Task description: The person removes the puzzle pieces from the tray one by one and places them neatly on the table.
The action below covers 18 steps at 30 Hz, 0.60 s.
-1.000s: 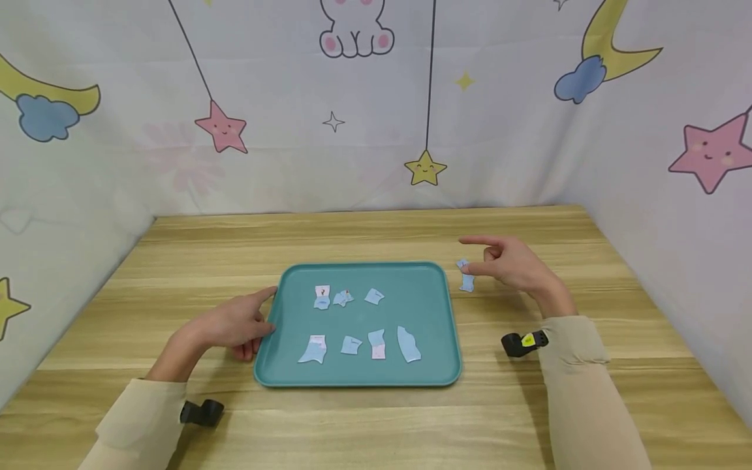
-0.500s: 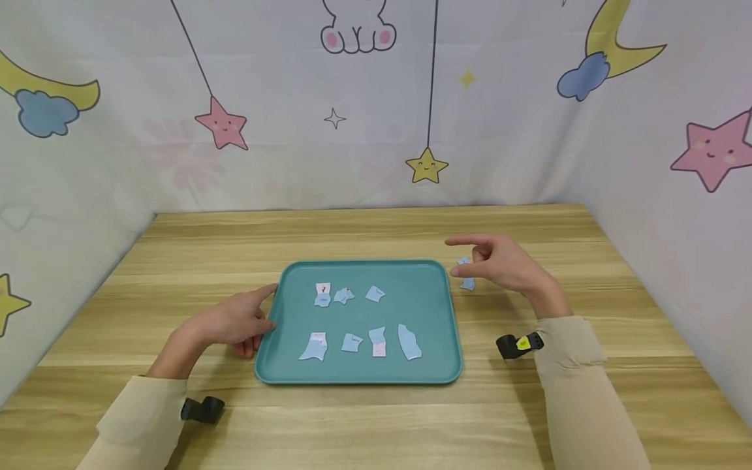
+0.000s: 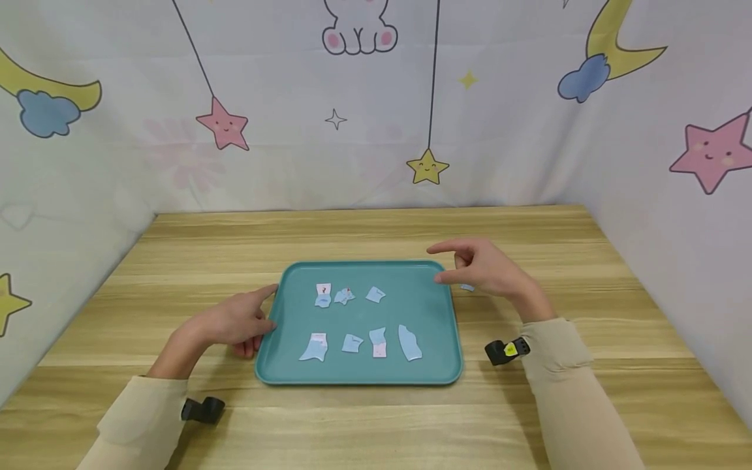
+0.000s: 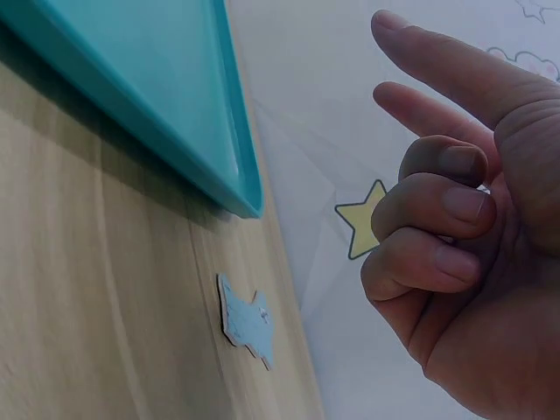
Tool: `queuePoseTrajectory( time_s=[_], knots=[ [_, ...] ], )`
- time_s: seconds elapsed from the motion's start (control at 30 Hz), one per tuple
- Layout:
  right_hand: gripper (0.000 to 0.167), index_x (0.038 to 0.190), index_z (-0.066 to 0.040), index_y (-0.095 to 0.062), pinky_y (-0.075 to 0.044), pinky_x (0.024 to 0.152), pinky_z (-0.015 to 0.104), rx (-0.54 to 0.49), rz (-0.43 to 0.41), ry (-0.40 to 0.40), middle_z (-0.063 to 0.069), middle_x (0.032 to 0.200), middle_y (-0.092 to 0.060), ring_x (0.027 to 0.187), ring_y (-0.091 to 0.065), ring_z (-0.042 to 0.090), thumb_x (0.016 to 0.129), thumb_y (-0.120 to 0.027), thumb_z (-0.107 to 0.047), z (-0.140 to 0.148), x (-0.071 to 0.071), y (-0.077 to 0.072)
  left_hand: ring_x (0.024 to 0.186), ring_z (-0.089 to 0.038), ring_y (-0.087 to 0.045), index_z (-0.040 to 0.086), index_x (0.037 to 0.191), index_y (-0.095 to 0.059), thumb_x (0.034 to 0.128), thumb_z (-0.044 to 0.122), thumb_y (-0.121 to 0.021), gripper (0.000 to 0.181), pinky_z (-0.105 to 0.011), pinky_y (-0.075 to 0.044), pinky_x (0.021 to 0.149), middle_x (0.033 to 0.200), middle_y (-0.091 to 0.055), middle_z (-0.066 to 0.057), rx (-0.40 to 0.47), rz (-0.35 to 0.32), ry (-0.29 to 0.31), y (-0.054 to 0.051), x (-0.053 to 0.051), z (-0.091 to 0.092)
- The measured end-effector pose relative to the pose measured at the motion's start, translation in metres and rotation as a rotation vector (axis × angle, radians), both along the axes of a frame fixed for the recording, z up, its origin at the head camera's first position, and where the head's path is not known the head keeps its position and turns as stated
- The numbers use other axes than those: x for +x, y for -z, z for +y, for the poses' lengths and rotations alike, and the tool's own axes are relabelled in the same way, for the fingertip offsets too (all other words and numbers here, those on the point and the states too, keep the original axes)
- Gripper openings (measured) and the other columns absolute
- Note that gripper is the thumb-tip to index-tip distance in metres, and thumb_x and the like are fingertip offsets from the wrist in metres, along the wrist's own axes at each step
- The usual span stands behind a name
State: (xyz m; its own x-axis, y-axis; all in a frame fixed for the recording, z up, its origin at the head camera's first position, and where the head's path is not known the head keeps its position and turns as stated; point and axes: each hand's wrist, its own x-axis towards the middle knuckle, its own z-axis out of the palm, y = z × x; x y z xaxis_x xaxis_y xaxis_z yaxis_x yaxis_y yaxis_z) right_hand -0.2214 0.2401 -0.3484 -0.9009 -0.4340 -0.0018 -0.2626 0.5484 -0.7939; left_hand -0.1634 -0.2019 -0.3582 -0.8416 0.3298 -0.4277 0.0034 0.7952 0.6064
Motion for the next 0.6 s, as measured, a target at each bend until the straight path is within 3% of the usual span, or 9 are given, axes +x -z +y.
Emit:
queuePoseTrajectory(
  time_s=[0.6],
  knots=[
    [0.054,0.136,-0.007,-0.071,-0.035,0.057,0.025,0.004,-0.012,-0.057,0.000,0.069,-0.040,0.062,-0.040,0.014,0.087,-0.088,-0.023,-0.021,0.005,0.002,0.047,-0.014,-0.064,-0.006,0.167,-0.007,0.1029,0.006,-0.055,0.081,-0.031,-0.059,0.050,0.063,-0.065,-0.010,-0.005,-0.001,0.000,-0.001,0.001,0.001]
  ],
)
